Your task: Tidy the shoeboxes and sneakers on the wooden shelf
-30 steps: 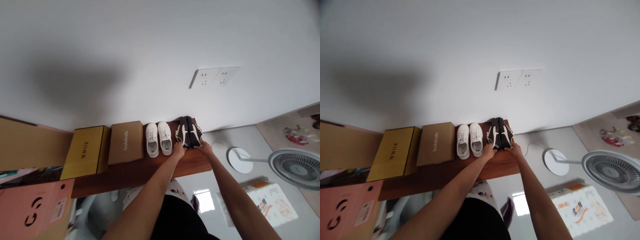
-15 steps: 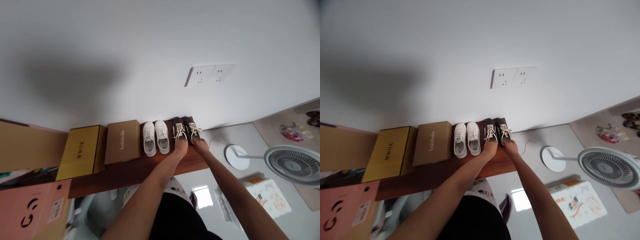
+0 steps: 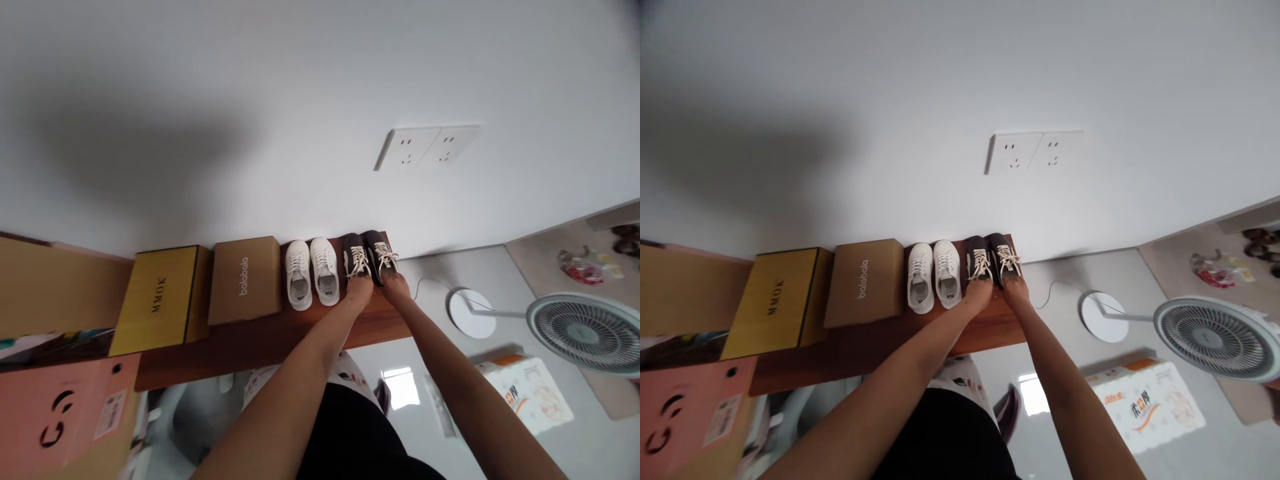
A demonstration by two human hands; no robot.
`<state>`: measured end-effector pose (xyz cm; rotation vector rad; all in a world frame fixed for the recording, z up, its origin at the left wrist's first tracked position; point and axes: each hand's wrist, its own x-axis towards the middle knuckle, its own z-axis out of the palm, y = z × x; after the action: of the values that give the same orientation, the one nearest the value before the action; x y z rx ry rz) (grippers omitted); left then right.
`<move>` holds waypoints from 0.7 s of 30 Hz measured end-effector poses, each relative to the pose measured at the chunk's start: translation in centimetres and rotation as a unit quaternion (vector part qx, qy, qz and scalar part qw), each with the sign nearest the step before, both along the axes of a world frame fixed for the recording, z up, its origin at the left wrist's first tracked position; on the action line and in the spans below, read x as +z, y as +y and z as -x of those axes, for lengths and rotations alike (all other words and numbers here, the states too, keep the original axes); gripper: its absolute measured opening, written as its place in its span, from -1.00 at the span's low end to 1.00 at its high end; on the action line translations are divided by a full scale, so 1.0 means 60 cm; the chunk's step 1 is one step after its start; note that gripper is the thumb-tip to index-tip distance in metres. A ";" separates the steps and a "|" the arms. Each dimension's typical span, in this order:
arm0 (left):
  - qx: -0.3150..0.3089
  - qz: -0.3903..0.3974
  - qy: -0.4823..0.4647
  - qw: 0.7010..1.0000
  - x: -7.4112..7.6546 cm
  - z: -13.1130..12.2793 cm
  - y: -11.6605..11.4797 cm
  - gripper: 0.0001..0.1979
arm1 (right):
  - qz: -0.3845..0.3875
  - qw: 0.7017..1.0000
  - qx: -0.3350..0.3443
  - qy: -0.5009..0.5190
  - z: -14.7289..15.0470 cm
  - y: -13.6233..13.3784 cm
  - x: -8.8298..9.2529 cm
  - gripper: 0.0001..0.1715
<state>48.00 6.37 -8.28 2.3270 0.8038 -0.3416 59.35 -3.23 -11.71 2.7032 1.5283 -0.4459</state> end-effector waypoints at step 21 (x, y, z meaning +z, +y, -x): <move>0.741 0.187 -0.223 0.605 -0.007 0.728 0.121 -0.89 | -0.057 0.707 -0.257 0.656 0.515 0.055 0.016 -0.42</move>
<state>4.33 13.65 -8.69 0.6647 1.7849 0.7190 28.46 0.04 -10.73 2.7846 0.5741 -2.7740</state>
